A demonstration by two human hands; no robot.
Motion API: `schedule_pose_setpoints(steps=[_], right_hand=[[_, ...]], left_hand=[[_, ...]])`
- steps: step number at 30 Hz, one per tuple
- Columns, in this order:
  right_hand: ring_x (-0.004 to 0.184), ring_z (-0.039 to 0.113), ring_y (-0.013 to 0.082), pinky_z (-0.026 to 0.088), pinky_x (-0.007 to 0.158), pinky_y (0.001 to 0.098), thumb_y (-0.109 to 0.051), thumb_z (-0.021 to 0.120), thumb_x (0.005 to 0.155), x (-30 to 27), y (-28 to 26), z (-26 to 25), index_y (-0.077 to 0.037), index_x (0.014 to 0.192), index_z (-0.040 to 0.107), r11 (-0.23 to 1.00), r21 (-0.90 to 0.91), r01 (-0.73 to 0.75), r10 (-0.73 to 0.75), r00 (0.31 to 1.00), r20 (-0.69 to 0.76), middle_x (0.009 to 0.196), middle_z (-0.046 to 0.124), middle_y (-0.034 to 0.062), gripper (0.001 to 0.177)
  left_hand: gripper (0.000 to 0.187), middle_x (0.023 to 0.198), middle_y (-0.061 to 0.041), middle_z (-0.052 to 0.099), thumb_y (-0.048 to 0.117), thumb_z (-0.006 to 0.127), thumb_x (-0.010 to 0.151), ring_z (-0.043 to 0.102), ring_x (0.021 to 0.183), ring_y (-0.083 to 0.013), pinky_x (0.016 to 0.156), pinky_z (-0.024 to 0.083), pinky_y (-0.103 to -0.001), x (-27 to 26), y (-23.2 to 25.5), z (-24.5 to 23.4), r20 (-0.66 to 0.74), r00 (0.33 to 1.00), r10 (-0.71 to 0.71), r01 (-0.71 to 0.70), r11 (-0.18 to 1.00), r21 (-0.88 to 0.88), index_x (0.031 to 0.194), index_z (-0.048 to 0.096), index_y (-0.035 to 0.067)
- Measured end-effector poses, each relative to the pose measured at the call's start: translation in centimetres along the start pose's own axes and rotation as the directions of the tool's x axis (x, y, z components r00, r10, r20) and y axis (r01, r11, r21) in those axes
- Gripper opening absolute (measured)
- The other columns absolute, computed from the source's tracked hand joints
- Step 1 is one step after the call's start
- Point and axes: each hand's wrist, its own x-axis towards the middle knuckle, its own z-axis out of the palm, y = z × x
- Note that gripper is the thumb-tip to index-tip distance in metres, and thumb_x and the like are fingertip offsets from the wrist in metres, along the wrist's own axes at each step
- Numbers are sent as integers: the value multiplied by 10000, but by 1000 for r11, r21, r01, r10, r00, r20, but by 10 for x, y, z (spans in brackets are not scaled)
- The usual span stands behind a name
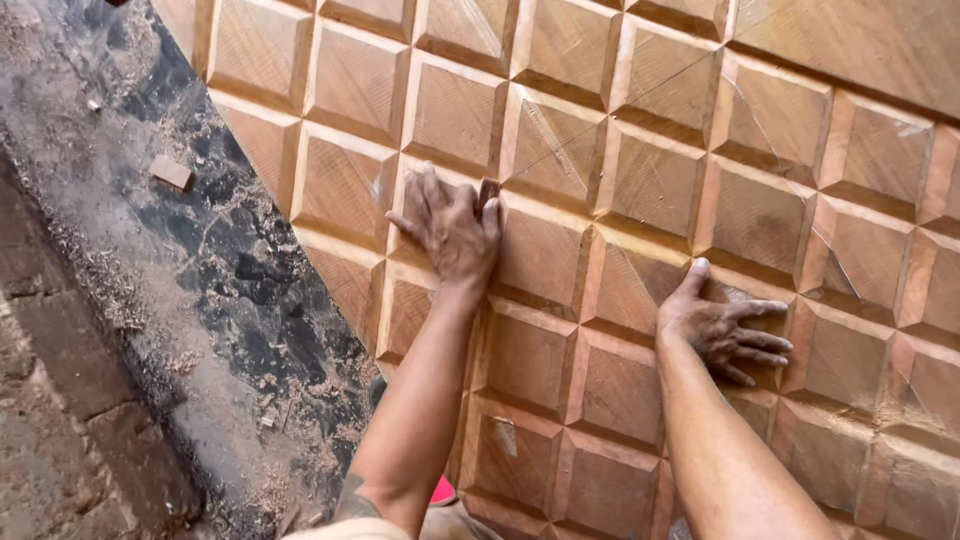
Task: The person sands a large wooden panel featuring a geometric, three-dimensional grid pattern. Using a small sanding block held in the right hand, they rub the surface of the raised squares and recessed areas to smooth the wood. The left hand is used to stabilize the panel during the process.
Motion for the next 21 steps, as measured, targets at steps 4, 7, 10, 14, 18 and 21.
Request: schedule_pose_setpoints(steps=[4, 7, 10, 14, 18, 21], right_hand=[[1570, -121, 496, -6, 1216, 760, -905, 536, 826, -1, 1, -1, -158, 1672, -59, 999, 24, 25, -24, 1000, -16, 1668, -125, 358, 1276], [1572, -116, 490, 0, 1221, 755, -901, 534, 822, 0, 1, -2, -149, 1673, -50, 1000, 2, 17, -17, 1000, -10, 1668, -120, 358, 1277], [1572, -121, 492, -2, 1222, 756, -906, 523, 824, 0, 3, -1, -154, 1672, -38, 1000, -9, 6, -6, 1000, -4, 1670, -126, 360, 1265], [1568, -129, 496, -11, 1218, 761, -912, 510, 828, -3, 1, -3, -151, 1672, -31, 1000, 3, 0, 0, 1000, -5, 1670, -134, 356, 1259], [1569, -128, 495, -8, 1224, 756, -915, 516, 817, -4, -1, -5, -145, 1678, -38, 999, 23, 23, -23, 1000, -3, 1672, -131, 355, 1281], [1568, -133, 493, -16, 1224, 754, -917, 514, 817, -4, 2, -5, -155, 1675, -43, 1000, 0, 1, -1, 1000, 15, 1670, -134, 358, 1275]], left_hand=[[166, 1666, -251, 275, 340, 713, 932, 85, 1569, -417, 1185, -149, -684, -34, 6, -37, 78, 994, -80, 86, 993, -82, 940, 727, 175], [278, 1612, -245, 251, 410, 761, 801, 41, 1513, -435, 1121, -169, -701, -45, 5, -53, 179, 962, -204, 198, 979, 51, 812, 715, 135], [397, 1693, -215, 260, 533, 732, 957, 72, 1564, -428, 1135, -99, -716, 0, 8, -17, 2, 1000, -30, 30, 994, 108, 895, 700, 142], [461, 1664, -219, 230, 584, 729, 868, 52, 1565, -406, 1135, -125, -777, 6, 1, -10, 99, 987, -125, 118, 990, 75, 926, 698, 127], [543, 1640, -249, 175, 648, 721, 814, 21, 1525, -420, 1105, -135, -762, -22, -19, -26, 62, 993, -103, 99, 993, 65, 901, 684, 114], [569, 1665, -234, 175, 672, 683, 867, 11, 1569, -405, 1187, -144, -717, 6, -16, 3, 150, 982, -114, 98, 989, 113, 952, 664, 109]])
